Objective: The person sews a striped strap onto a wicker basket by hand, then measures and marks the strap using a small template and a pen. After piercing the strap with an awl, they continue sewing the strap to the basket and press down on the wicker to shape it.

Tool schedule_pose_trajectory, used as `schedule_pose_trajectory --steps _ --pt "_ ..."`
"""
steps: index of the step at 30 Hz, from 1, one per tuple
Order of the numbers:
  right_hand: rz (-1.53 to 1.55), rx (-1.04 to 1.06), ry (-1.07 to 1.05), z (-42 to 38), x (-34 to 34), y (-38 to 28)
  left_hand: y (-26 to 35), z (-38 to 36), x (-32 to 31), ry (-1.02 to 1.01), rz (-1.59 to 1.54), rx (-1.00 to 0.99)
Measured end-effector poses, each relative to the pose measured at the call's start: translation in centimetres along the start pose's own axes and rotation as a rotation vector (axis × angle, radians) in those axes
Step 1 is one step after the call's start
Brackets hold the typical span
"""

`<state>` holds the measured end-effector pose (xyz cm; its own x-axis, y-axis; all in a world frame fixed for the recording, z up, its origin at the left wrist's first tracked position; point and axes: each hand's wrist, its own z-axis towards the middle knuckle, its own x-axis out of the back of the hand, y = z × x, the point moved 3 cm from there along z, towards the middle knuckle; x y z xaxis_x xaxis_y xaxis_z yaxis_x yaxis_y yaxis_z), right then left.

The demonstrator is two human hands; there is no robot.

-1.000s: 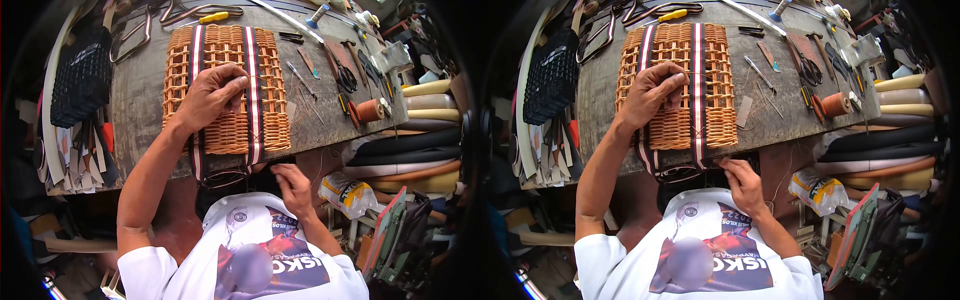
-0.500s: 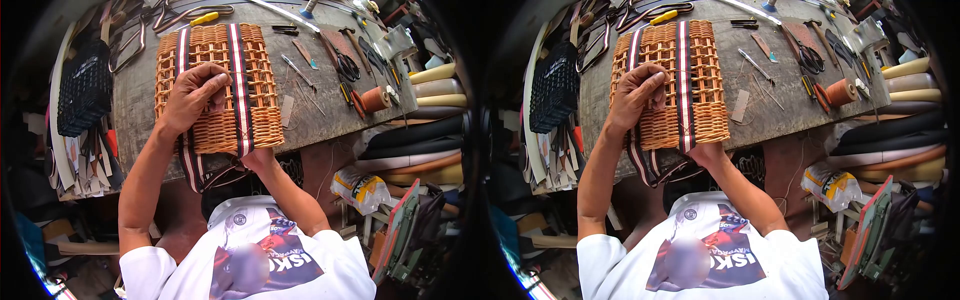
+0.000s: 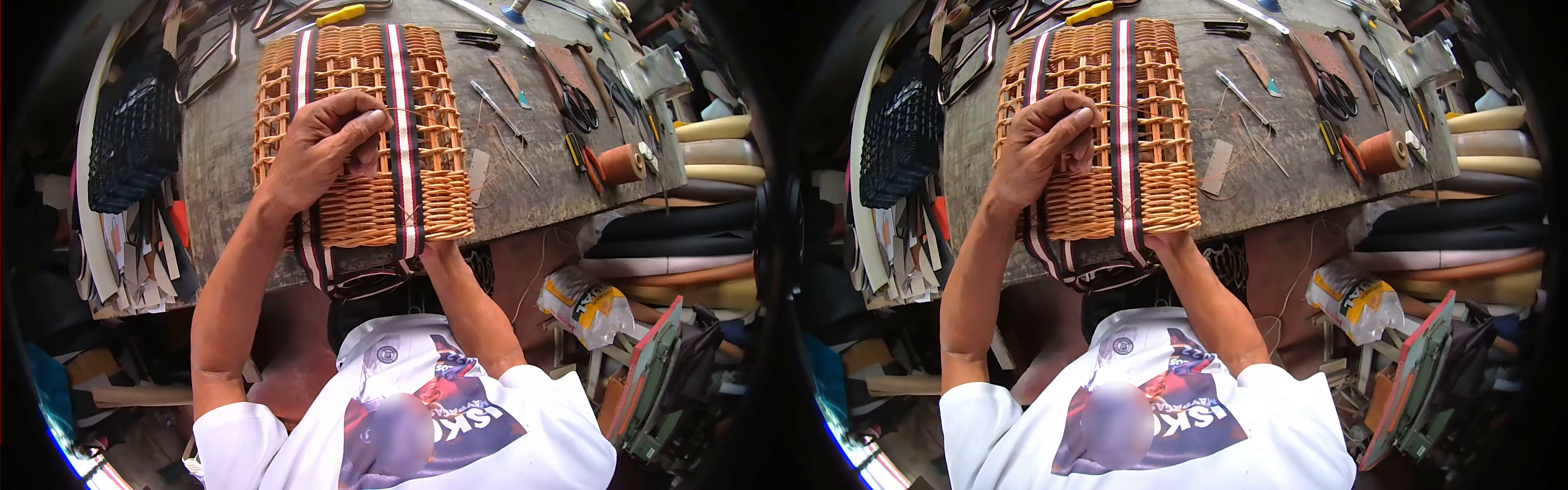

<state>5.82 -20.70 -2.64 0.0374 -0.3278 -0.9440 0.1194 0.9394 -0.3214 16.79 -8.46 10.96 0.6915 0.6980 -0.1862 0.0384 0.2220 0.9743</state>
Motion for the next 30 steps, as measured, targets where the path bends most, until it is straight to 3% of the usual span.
schedule_pose_trajectory --steps 2,8,10,13,21,23,24,30 --pt "-0.085 0.017 -0.101 -0.1 -0.4 -0.1 -0.1 0.0 0.3 -0.003 0.007 0.012" --pt "-0.323 -0.006 -0.040 -1.1 0.1 -0.4 -0.4 0.1 0.3 -0.010 0.020 -0.044" --pt "-0.492 0.040 0.095 -1.6 -0.7 -0.8 -0.4 0.3 0.5 -0.017 0.096 -0.059" --pt "-1.750 0.399 -0.143 -3.2 -0.4 -1.3 -0.5 0.4 0.4 -0.063 0.073 -0.099" --pt "-1.782 -0.021 0.260 -8.5 -4.5 -4.8 -0.8 0.1 0.4 -0.049 0.047 -0.126" --pt "-1.904 0.107 0.218 -11.0 -5.7 -6.3 -0.7 0.0 0.5 -0.081 0.040 -0.143" --pt "-1.990 -0.064 0.276 -12.7 -5.4 -7.3 -0.6 0.0 0.5 -0.092 0.035 -0.152" --pt "-2.336 -0.200 0.370 -24.0 0.7 -13.7 -0.3 -0.2 0.2 -0.083 0.043 -0.179"
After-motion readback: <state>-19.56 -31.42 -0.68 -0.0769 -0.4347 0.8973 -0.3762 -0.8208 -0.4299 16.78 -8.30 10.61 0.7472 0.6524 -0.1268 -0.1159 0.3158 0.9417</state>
